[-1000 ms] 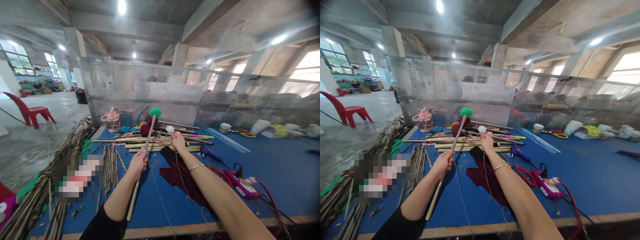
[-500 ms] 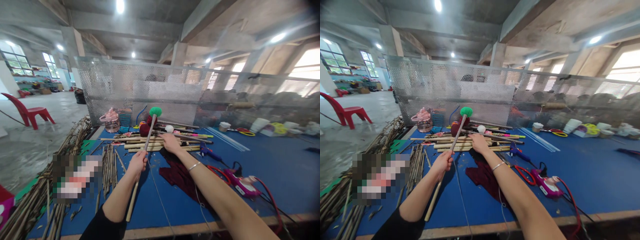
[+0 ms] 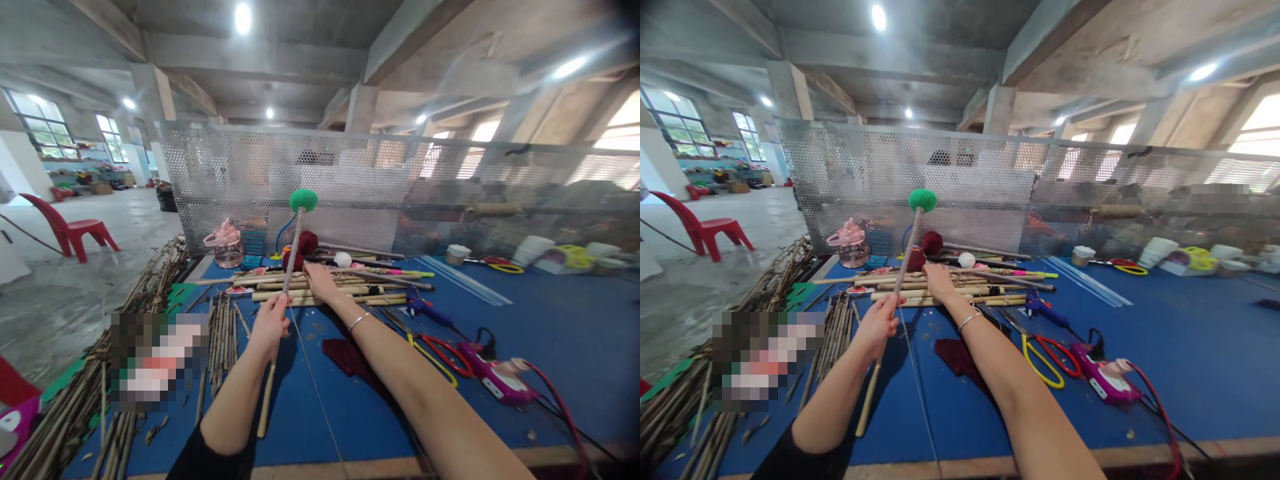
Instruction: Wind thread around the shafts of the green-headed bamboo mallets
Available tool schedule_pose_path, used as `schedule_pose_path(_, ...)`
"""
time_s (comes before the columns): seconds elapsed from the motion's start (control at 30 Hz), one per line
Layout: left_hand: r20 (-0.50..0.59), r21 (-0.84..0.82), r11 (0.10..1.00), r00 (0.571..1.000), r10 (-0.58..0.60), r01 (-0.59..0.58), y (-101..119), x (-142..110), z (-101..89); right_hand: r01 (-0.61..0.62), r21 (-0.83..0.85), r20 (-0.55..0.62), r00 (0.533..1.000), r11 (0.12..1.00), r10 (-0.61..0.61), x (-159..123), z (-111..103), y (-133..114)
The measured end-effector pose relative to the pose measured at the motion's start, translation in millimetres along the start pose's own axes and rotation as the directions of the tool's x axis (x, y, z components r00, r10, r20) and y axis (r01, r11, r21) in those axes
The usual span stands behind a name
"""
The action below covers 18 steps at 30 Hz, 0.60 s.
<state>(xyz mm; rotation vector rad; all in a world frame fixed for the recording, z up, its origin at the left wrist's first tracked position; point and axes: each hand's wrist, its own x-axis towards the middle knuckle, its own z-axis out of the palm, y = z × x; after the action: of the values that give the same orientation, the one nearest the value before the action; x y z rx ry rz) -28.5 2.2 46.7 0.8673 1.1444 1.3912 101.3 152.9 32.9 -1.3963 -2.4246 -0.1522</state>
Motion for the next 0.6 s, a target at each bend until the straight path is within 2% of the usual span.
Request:
schedule_pose_path(0.1,-0.088,0.037,0.999,0.995,0.038,-0.034,1.9,1.5,-2.7,0.108,0.093,-0.177,0.980,0.990,-0.090,-9.8,-14.7,-8.6)
schedule_pose_path(0.17,-0.115,0.051,0.995,0.989,0.090,-0.084,4.4,2.4,-5.1,0.189,0.148,-0.249,0.957,0.971,-0.148,-18.0,-21.5,-15.4)
schedule_pose_path(0.27,-0.145,0.048,0.982,0.972,0.187,-0.182,9.1,2.5,-8.5,0.319,0.175,-0.285,0.922,0.931,-0.263,-30.1,-24.7,-24.1)
schedule_pose_path(0.37,-0.161,-0.014,0.962,0.950,0.268,-0.274,12.7,1.0,-10.4,0.380,0.161,-0.273,0.904,0.911,-0.329,-38.2,-22.3,-27.6)
schedule_pose_path(0.47,-0.171,-0.095,0.933,0.929,0.327,-0.346,14.7,-0.5,-11.7,0.357,0.145,-0.247,0.916,0.923,-0.316,-41.3,-19.2,-19.4)
schedule_pose_path(0.6,-0.240,-0.183,0.898,0.904,0.355,-0.401,19.0,0.1,-16.1,0.181,0.041,-0.224,0.960,0.983,-0.167,-46.1,-19.9,15.7)
